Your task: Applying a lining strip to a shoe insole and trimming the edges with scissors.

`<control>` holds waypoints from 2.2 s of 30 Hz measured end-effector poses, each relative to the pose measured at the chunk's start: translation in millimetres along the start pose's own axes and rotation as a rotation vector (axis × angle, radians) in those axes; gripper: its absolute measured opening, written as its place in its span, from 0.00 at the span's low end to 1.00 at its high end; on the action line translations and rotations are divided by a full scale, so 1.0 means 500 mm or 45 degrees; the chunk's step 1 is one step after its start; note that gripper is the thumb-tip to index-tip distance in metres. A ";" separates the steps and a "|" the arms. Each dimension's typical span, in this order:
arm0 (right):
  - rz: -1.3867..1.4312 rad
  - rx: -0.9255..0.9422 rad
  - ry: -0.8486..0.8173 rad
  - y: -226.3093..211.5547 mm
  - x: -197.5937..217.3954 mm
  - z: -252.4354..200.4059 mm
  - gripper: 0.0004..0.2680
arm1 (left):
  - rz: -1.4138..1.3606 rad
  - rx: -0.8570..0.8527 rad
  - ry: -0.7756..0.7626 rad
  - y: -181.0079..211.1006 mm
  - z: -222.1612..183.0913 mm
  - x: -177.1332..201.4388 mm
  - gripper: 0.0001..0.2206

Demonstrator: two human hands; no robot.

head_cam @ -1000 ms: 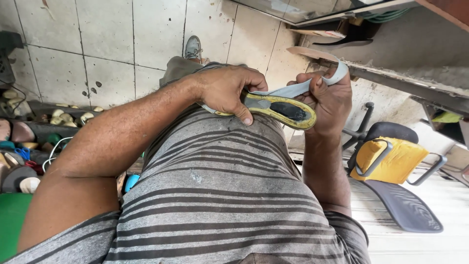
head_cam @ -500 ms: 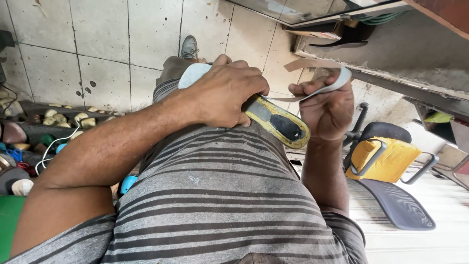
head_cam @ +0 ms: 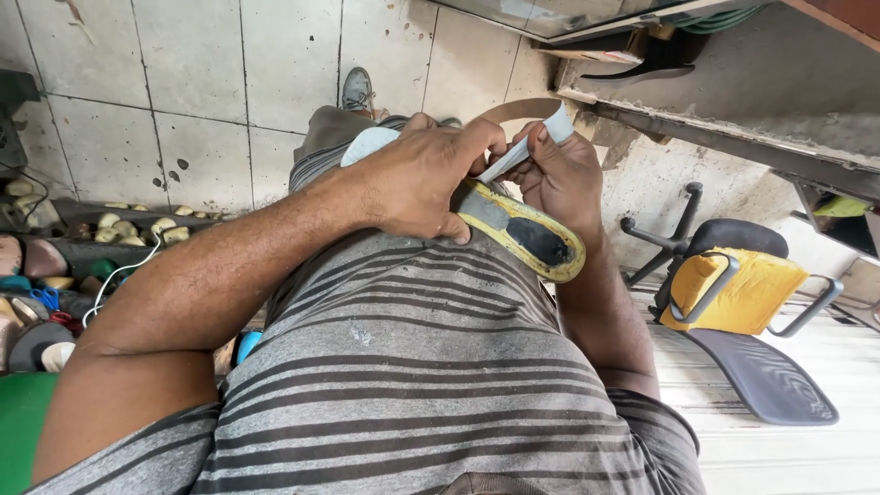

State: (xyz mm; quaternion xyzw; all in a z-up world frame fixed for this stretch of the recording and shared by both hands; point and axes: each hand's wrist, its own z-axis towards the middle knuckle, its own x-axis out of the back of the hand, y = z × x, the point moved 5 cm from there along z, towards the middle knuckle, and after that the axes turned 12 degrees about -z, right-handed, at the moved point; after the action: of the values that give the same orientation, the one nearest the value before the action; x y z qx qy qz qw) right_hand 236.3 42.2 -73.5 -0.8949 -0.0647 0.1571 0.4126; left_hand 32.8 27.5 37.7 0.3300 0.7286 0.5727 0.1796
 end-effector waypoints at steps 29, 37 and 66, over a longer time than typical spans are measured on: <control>0.036 0.028 0.163 0.017 0.004 -0.043 0.12 | -0.162 0.109 -0.027 -0.022 0.005 0.025 0.31; 0.164 0.015 0.179 0.022 0.024 -0.052 0.12 | -0.141 0.066 -0.047 -0.034 0.012 0.018 0.30; 0.191 0.395 0.148 0.036 0.022 -0.062 0.16 | -0.306 -0.096 0.086 -0.039 0.019 0.024 0.24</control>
State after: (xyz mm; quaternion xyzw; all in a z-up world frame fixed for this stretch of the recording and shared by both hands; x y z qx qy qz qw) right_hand 256.7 10.9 -70.8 -0.8305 0.0511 0.1437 0.5358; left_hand 24.9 40.1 17.6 0.2139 0.7465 0.5848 0.2346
